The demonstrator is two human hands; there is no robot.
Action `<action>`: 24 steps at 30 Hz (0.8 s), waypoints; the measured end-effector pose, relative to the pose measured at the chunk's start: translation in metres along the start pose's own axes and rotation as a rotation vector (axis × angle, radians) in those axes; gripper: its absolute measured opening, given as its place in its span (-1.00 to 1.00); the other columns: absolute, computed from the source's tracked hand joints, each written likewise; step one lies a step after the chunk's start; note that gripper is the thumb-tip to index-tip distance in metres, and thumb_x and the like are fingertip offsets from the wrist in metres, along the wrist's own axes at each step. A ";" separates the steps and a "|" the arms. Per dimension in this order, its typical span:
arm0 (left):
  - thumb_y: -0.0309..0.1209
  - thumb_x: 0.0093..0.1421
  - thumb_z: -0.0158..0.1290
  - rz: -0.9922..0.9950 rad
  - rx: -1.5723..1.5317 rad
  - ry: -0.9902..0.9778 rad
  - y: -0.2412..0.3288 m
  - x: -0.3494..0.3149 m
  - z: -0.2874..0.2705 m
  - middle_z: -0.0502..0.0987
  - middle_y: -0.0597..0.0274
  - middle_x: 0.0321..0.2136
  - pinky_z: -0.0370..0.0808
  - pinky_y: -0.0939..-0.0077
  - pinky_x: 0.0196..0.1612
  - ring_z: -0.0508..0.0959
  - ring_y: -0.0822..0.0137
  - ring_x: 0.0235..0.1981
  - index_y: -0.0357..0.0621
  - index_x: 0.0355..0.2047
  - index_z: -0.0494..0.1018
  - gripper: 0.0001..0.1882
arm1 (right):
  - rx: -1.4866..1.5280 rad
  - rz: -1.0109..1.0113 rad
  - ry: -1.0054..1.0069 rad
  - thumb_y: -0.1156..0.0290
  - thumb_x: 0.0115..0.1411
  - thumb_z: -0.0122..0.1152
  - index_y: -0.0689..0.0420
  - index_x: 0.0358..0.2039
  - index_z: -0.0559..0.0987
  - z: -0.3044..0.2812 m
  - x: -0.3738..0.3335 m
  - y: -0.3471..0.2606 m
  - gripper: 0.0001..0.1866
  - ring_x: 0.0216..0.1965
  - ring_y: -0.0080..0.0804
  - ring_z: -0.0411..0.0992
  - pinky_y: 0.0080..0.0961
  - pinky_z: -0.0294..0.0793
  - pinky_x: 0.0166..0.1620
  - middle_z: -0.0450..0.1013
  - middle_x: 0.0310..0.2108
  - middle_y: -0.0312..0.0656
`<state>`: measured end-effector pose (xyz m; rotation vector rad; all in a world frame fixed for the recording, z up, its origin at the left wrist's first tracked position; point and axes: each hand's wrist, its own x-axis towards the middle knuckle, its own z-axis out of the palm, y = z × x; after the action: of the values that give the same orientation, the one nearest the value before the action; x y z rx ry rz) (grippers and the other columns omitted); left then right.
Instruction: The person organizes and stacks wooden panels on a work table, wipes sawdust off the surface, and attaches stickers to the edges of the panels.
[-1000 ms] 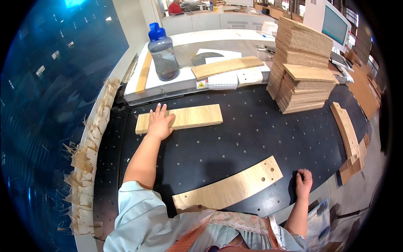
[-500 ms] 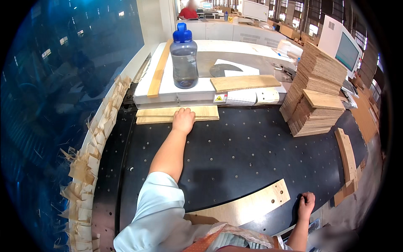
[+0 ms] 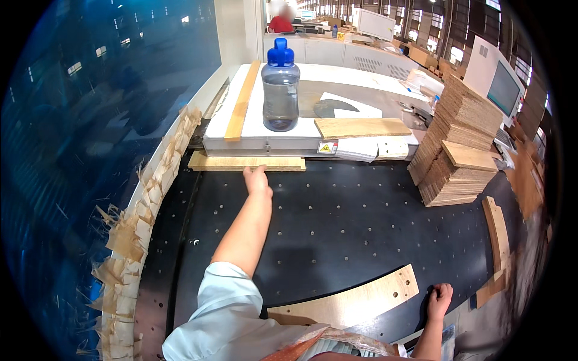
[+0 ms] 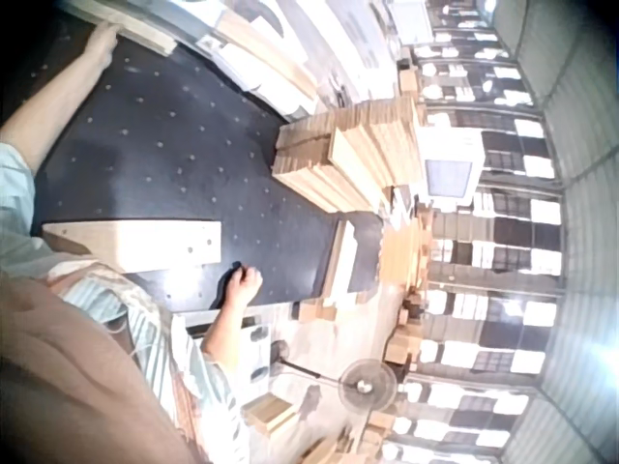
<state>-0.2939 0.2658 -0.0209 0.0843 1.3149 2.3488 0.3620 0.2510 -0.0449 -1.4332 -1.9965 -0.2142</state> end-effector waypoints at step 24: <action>-0.41 0.02 0.11 -0.182 -0.229 0.135 0.034 0.014 0.012 0.23 -0.04 0.17 0.03 0.25 0.26 0.18 0.11 0.22 -0.42 0.09 0.24 -0.39 | -0.037 -0.094 0.114 0.69 -0.16 0.06 0.24 -0.54 0.42 -0.001 -0.003 0.008 -0.88 -0.34 -0.16 0.31 -0.36 0.32 -0.24 0.30 -0.49 -0.10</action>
<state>-0.3153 0.2657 0.0117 -0.2570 1.0537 2.3621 0.3702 0.2513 -0.0479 -1.3210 -1.9775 -0.3670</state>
